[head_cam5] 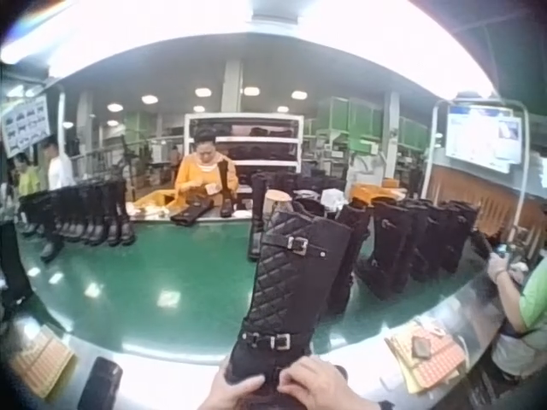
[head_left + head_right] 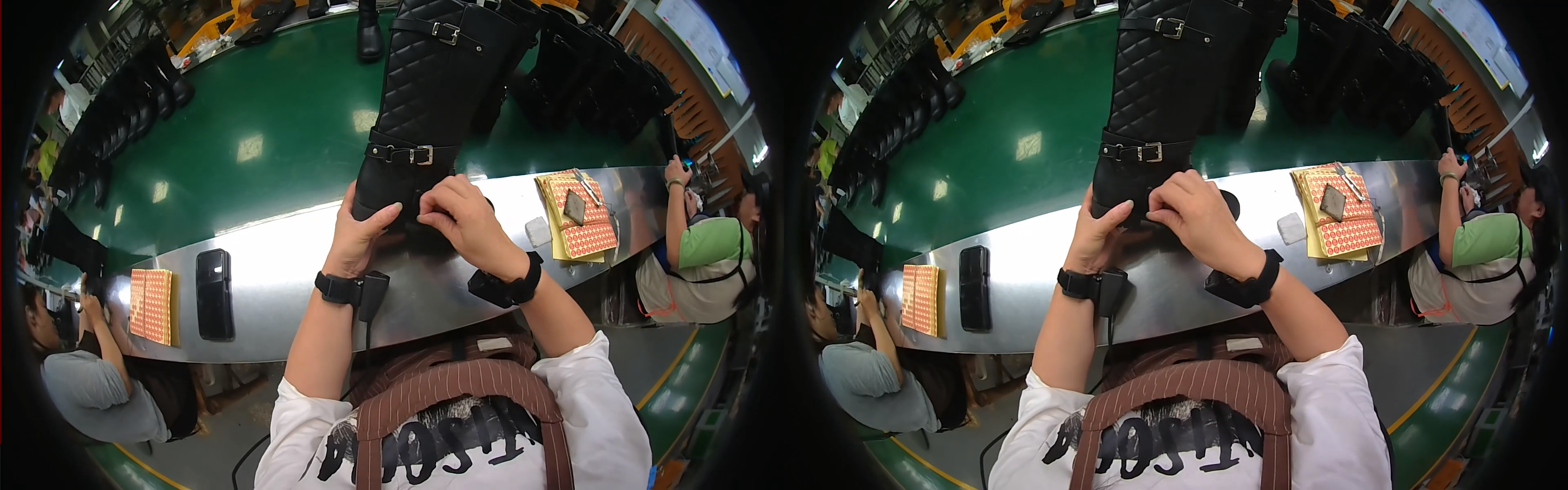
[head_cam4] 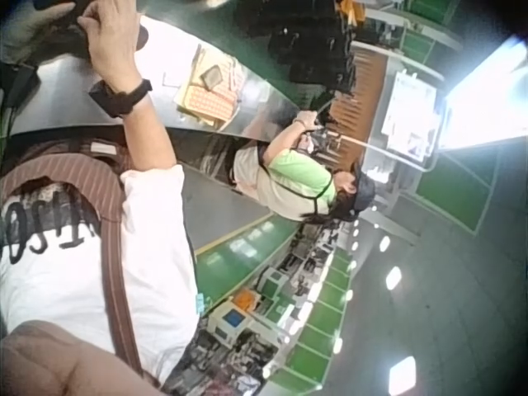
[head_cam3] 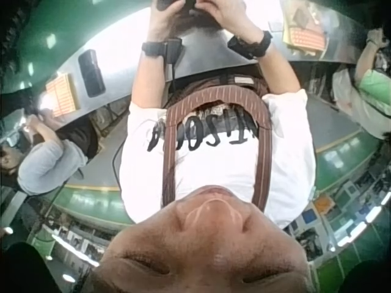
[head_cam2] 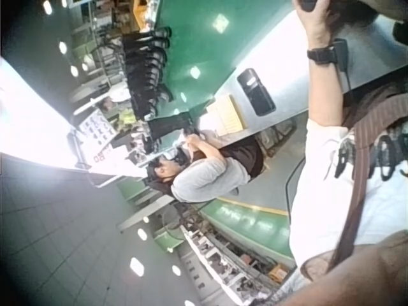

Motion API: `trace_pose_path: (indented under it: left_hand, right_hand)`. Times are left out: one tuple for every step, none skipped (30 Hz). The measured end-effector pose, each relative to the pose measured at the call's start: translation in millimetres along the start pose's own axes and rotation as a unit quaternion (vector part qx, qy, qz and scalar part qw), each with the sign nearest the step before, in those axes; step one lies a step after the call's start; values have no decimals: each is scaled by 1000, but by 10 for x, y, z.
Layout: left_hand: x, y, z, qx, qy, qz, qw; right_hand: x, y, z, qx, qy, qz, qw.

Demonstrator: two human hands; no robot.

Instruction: The recorder is inspecting, checking zippers, comparing, and wiping down a pair of black quilted boots on a manufacturing conveyor belt.

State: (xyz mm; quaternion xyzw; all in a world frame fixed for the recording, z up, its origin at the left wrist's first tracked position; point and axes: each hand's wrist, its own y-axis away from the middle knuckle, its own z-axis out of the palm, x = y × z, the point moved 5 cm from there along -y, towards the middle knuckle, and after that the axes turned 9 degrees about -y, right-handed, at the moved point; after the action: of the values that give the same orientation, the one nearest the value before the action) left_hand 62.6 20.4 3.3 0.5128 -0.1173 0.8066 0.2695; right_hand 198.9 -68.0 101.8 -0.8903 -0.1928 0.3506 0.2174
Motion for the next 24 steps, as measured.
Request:
trace_pose_path:
  left_hand:
    - [-17, -1, -10, 1, 0, 1, 1000]
    - [-6, 9, 12, -1, -5, 13, 1000]
    - [8, 17, 28, -3, -9, 24, 1000]
    - [18, 22, 34, -2, -9, 24, 1000]
    - [26, 23, 46, -4, -12, 22, 1000]
    - [36, 26, 53, -5, -14, 19, 1000]
    - [55, 31, 55, -5, -14, 18, 1000]
    - [60, 41, 53, -1, -14, 7, 1000]
    - [52, 45, 46, 2, -13, -3, 1000]
    - [37, 39, 42, 4, -12, -3, 1000]
    - [34, 24, 45, 1, -13, 5, 1000]
    - [37, 17, 46, -3, -14, 13, 1000]
    - [46, 24, 42, -2, -14, 13, 1000]
    - [51, 35, 52, -1, -10, 4, 1000]
    - [51, 42, 59, 1, -6, -4, 1000]
    - [55, 44, 60, 1, -6, -5, 1000]
    - [62, 47, 58, -2, -10, -2, 1000]
    - [66, 48, 56, -5, -14, 1, 1000]
    - [52, 43, 44, -5, -14, 0, 1000]
    - [31, 33, 31, -12, -23, 2, 1000]
    - [22, 28, 29, -18, -32, 3, 999]
    - [25, 27, 29, -18, -32, 3, 999]
    - [32, 32, 34, -19, -36, -3, 999]
    - [36, 38, 39, -20, -40, -9, 999]
  right_hand:
    - [41, 41, -45, 25, -41, 58, 997]
    - [95, 86, -85, 51, -81, 116, 989]
    - [112, 113, -96, 59, -84, 112, 988]
    - [116, 129, -84, 59, -85, 111, 988]
    - [124, 155, -74, 64, -108, 121, 985]
    - [127, 176, -64, 69, -131, 130, 980]
    - [110, 192, -52, 69, -131, 131, 980]
    - [142, 223, -48, 96, -188, 175, 962]
    - [181, 248, -40, 123, -244, 219, 937]
    - [182, 237, -28, 120, -244, 219, 937]
    - [154, 208, -64, 150, -202, 186, 950]
    - [124, 181, -100, 178, -159, 153, 959]
    - [126, 147, -104, 178, -160, 153, 959]
    - [95, 106, -136, 178, -105, 121, 971]
    - [65, 73, -156, 178, -50, 89, 979]
    - [85, 50, -129, 178, -50, 90, 979]
    - [142, 35, -79, 192, -83, 118, 971]
    - [188, 35, -44, 207, -116, 146, 961]
    - [190, 33, -30, 207, -116, 146, 960]
    - [193, 27, -15, 204, -104, 151, 962]
    - [196, 23, -9, 201, -93, 156, 963]
    - [196, 19, -18, 201, -93, 156, 963]
    - [197, 11, -24, 190, -82, 156, 966]
    - [194, -1, -28, 180, -71, 157, 968]
